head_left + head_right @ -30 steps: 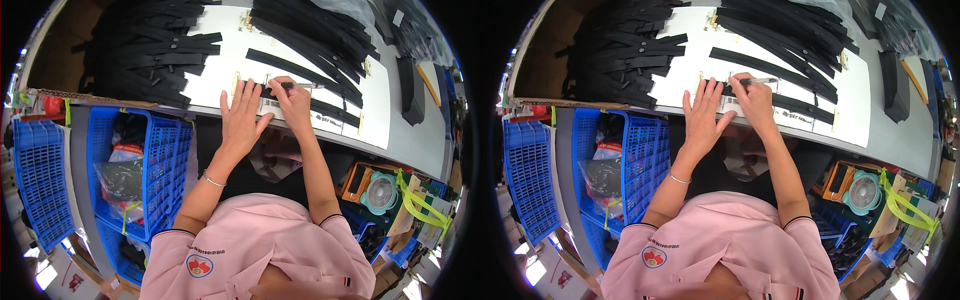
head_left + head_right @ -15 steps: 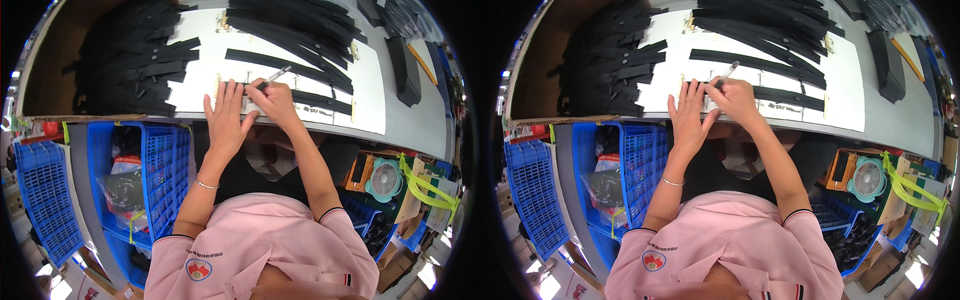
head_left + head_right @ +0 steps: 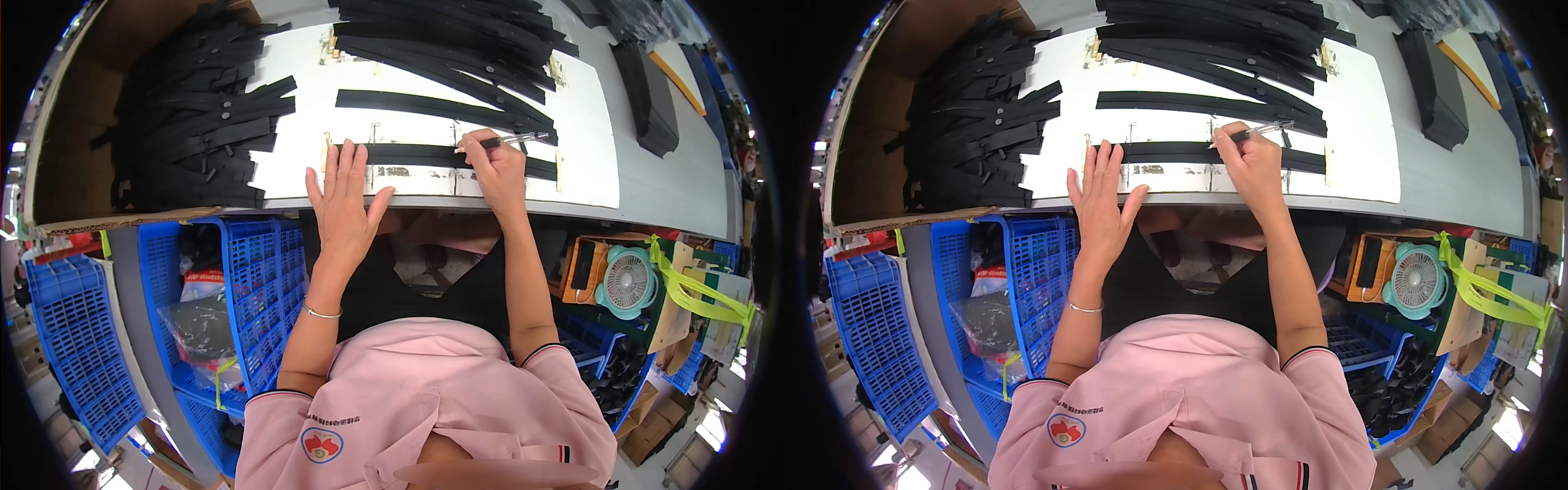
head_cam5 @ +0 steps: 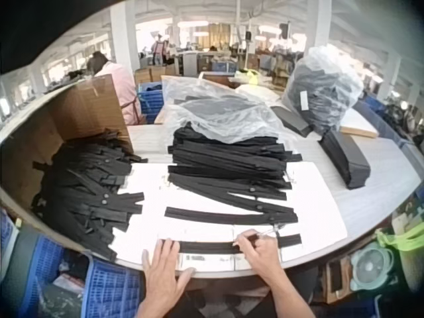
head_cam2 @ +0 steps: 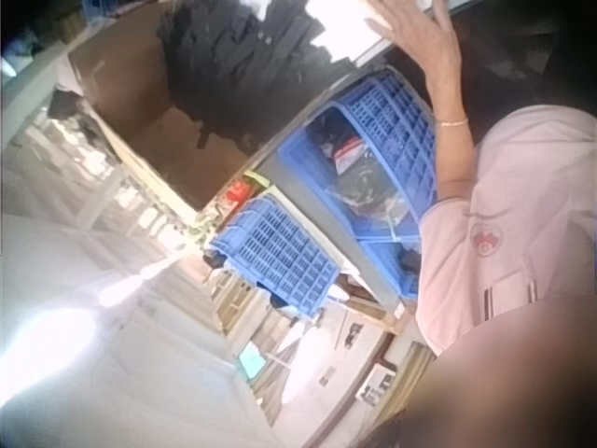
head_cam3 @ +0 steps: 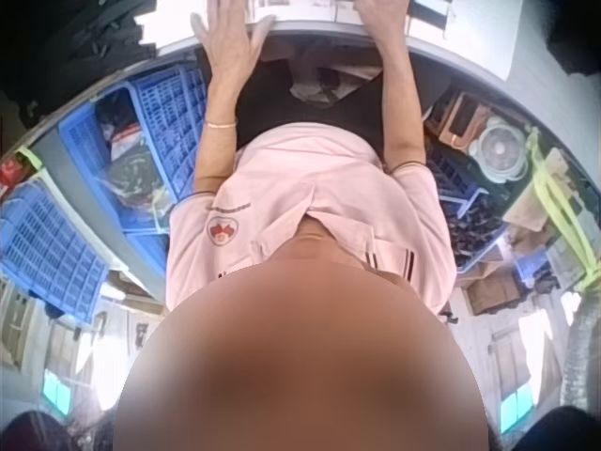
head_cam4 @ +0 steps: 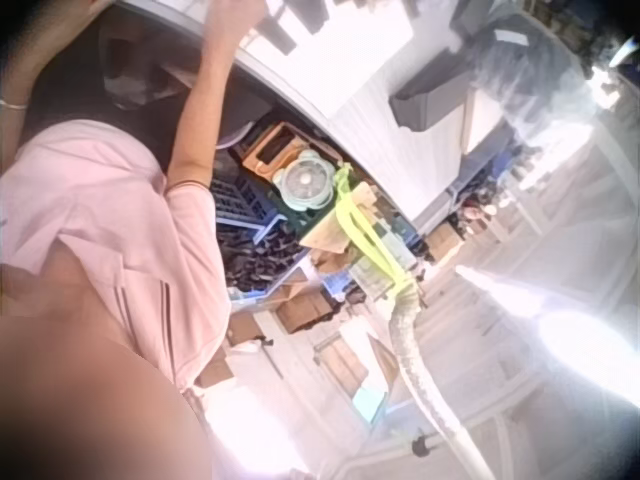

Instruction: Manually sorting and marking black zipper components on a white template.

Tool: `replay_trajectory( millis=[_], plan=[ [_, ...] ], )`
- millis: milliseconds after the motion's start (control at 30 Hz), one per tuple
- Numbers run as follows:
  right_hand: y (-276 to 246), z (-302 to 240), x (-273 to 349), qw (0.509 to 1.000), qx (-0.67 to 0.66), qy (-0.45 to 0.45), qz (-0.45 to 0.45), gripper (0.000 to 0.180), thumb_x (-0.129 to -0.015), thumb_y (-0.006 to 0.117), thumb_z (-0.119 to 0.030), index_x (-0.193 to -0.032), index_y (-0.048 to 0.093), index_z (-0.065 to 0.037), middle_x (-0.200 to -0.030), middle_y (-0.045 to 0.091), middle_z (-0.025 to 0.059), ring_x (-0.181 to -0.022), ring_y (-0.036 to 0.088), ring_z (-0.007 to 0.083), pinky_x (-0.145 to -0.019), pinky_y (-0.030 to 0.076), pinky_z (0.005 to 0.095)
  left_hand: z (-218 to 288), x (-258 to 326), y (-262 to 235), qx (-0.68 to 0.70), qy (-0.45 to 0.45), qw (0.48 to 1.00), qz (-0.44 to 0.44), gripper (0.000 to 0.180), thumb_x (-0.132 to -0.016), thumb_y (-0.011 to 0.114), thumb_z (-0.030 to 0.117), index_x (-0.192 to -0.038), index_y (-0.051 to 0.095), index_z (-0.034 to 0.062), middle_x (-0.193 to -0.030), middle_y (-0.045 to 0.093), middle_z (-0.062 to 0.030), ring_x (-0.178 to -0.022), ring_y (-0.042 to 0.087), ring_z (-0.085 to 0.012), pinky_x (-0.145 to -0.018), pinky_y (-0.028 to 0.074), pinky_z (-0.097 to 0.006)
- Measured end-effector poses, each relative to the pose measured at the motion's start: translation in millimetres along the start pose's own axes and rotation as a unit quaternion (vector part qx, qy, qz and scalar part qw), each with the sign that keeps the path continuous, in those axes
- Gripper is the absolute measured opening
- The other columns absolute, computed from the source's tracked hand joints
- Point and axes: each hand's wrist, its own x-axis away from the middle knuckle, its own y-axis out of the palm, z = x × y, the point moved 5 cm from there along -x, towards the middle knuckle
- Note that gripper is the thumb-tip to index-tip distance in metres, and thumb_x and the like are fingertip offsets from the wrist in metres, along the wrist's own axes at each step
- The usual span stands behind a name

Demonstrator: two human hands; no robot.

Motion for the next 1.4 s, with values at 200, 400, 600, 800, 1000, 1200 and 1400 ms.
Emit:
replay_trajectory(
  millis=[200, 400, 600, 800, 1000, 1200, 1400],
  plan=[
    [-1.9, -4.7, 0.4, 1.0, 0.011, 0.013, 0.009, 0.019, -0.101, 0.065, -0.014, -0.094, 0.073, 0.001, -0.079, 0.071, 0.003, -0.068, 0.061, 0.0064, -0.062, 0.047, 0.0224, 30.3, -6.5, 1.8, 0.004, 0.005, 1.0, 0.0, 0.073, -0.098, 0.067, 0.037, -0.159, 0.037, 0.008, -0.166, 0.035, -0.0149, -0.156, 0.024, -0.0365, -0.123, 0.005, -0.065],
    [3.2, -7.6, -1.1, 0.995, -0.03, -0.078, 0.062, 0.019, -0.097, 0.069, -0.014, -0.087, 0.072, 0.002, -0.061, 0.064, 0.0037, -0.052, 0.051, 0.0067, -0.05, 0.041, 0.0267, 74.1, -12.0, 28.8, 0.089, 0.074, 0.993, -0.031, 0.066, -0.095, 0.071, 0.033, -0.151, 0.048, 0.006, -0.156, 0.048, -0.0136, -0.146, 0.041, -0.0321, -0.122, 0.014, -0.062],
    [1.5, -13.5, 0.0, 0.995, 0.02, -0.079, 0.058, 0.021, -0.096, 0.069, -0.014, -0.083, 0.071, 0.003, -0.065, 0.066, 0.0067, -0.053, 0.055, 0.0104, -0.051, 0.042, 0.0275, 73.1, -11.9, 33.0, 0.076, 0.073, 0.994, -0.031, 0.056, -0.095, 0.071, 0.026, -0.146, 0.056, 0.007, -0.152, 0.052, -0.0111, -0.144, 0.043, -0.03, -0.122, 0.015, -0.056],
    [-1.1, -9.1, 3.1, 0.997, -0.012, -0.077, -0.017, 0.017, -0.096, 0.068, -0.009, -0.087, 0.073, 0.005, -0.072, 0.072, 0.0046, -0.062, 0.06, 0.0056, -0.056, 0.046, 0.0236, 74.0, -12.3, 33.5, 0.059, 0.076, 0.995, -0.032, 0.056, -0.095, 0.071, 0.026, -0.146, 0.055, 0.007, -0.152, 0.053, -0.011, -0.145, 0.043, -0.0304, -0.122, 0.015, -0.056],
    [-1.4, -11.3, 4.3, 0.996, 0.018, -0.091, -0.001, 0.018, -0.095, 0.067, -0.008, -0.085, 0.069, 0.008, -0.07, 0.071, 0.0061, -0.06, 0.059, 0.0075, -0.053, 0.045, 0.0269, 76.7, -13.0, 33.6, 0.043, 0.086, 0.995, -0.02, 0.057, -0.092, 0.074, 0.027, -0.143, 0.057, 0.0061, -0.149, 0.055, -0.011, -0.142, 0.045, -0.0302, -0.121, 0.018, -0.059],
    [-22.7, -11.8, 10.3, 0.991, -0.123, -0.05, -0.011, 0.019, -0.095, 0.066, -0.01, -0.084, 0.071, 0.004, -0.076, 0.071, 0.0043, -0.065, 0.061, 0.008, -0.059, 0.048, 0.0252, 74.3, -12.2, 37.4, 0.038, 0.082, 0.996, -0.027, 0.057, -0.093, 0.074, 0.027, -0.143, 0.057, 0.0072, -0.15, 0.054, -0.0102, -0.144, 0.044, -0.0302, -0.122, 0.017, -0.058],
    [-100.7, 24.0, 13.3, 0.989, -0.107, 0.037, 0.099, 0.019, -0.1, 0.06, -0.009, -0.086, 0.07, -0.002, -0.083, 0.069, 0.0016, -0.07, 0.055, 0.0053, -0.064, 0.043, 0.022, 76.5, -12.0, 35.7, 0.034, 0.081, 0.995, -0.041, 0.057, -0.095, 0.072, 0.025, -0.146, 0.055, 0.0076, -0.155, 0.05, -0.01, -0.148, 0.041, -0.0304, -0.124, 0.013, -0.054]
  ],
)
